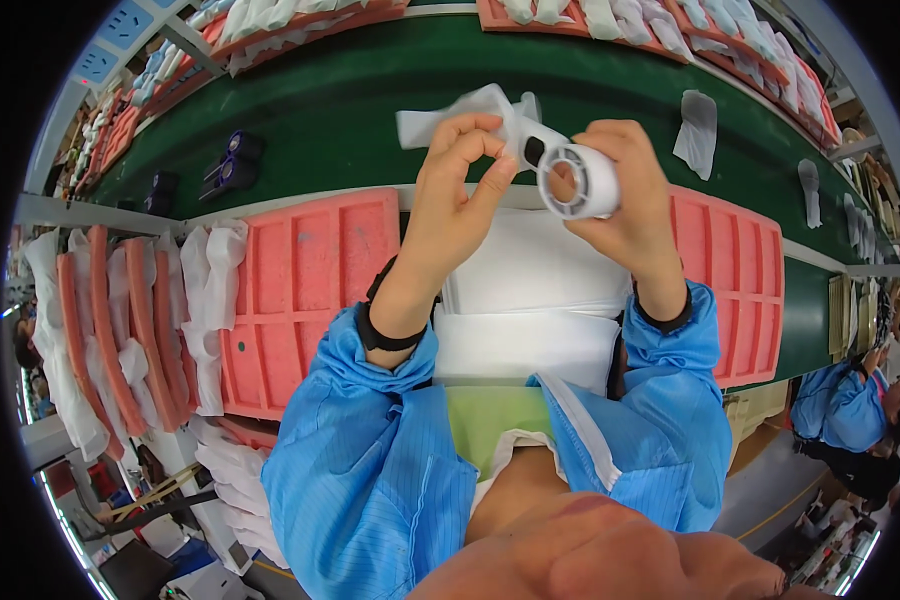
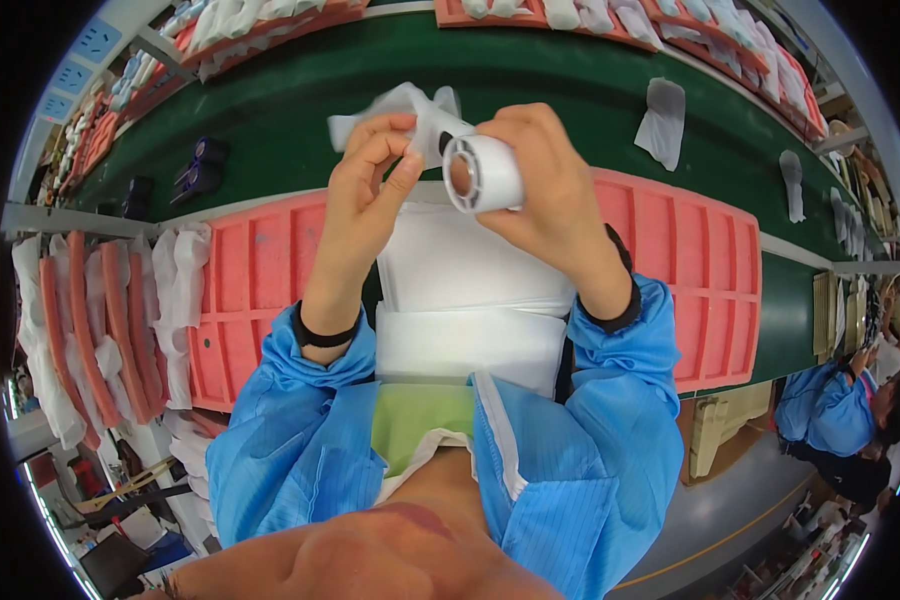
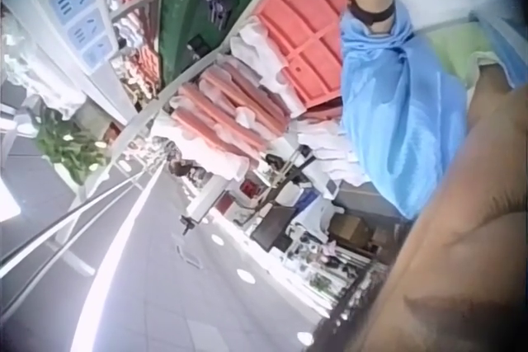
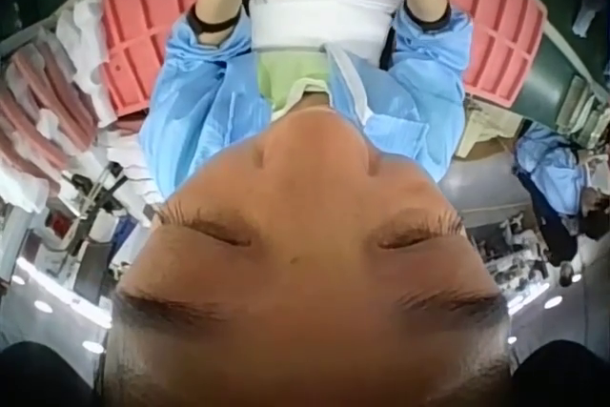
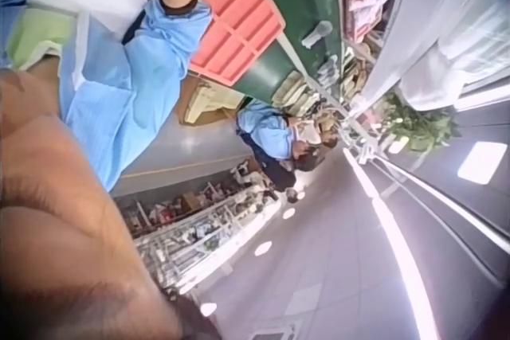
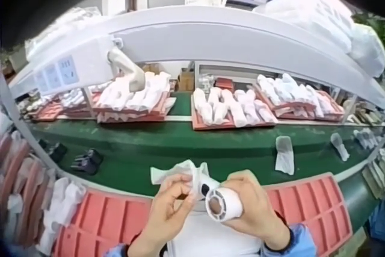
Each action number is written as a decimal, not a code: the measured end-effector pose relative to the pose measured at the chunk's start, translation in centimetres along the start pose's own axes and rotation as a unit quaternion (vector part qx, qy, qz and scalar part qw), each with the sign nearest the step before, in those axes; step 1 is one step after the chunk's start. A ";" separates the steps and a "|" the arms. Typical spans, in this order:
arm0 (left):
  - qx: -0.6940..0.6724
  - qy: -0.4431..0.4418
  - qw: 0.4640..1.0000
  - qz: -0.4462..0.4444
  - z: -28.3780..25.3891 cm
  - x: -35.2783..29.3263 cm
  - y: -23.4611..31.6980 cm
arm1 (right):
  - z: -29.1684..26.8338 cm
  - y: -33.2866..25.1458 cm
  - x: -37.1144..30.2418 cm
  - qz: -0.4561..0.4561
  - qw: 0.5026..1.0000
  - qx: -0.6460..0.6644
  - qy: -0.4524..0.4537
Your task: The person packages hair dryers by placing each one inside a white foam bag, wrapping it, and then setting the wrapped unit into a pink tray.
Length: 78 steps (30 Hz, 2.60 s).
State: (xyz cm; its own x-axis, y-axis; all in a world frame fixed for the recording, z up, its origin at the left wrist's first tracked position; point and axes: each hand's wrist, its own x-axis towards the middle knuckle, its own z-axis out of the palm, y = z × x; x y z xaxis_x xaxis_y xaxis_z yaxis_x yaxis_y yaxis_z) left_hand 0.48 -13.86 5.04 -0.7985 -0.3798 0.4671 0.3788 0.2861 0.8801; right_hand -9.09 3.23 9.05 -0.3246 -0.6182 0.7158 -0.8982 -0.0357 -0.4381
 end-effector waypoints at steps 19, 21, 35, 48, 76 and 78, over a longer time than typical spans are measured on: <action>0.181 0.026 0.965 0.188 3.5 -2.4 1.6 | 2.8 1.5 -0.3 0.001 0.991 -0.128 0.032; 0.218 0.040 0.948 0.229 4.5 -2.9 1.7 | 2.8 1.3 -0.2 0.027 0.992 -0.114 0.040; -0.038 -0.051 0.988 0.137 -0.5 -0.1 1.3 | 1.9 0.9 0.0 0.068 0.983 0.165 -0.048; 0.149 0.124 0.964 0.184 1.7 -0.9 1.8 | 3.2 0.4 -1.1 0.074 0.976 -0.202 0.012; -0.169 0.027 0.975 -0.143 -2.3 -6.1 5.2 | 3.2 -2.8 -2.9 0.169 0.918 0.241 -0.264; -0.246 0.126 0.948 -0.155 -5.2 -7.4 5.8 | 3.0 -2.5 -2.5 0.114 0.918 0.240 -0.294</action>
State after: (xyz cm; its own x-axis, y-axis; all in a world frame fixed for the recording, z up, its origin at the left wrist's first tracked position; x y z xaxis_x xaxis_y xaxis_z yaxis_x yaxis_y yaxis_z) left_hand 11.01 -13.94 7.14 -0.7932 -0.5951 0.1292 0.3655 -0.2954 0.8827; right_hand -5.10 2.50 6.70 -0.1447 -0.9645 0.2209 -0.5473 -0.1080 -0.8300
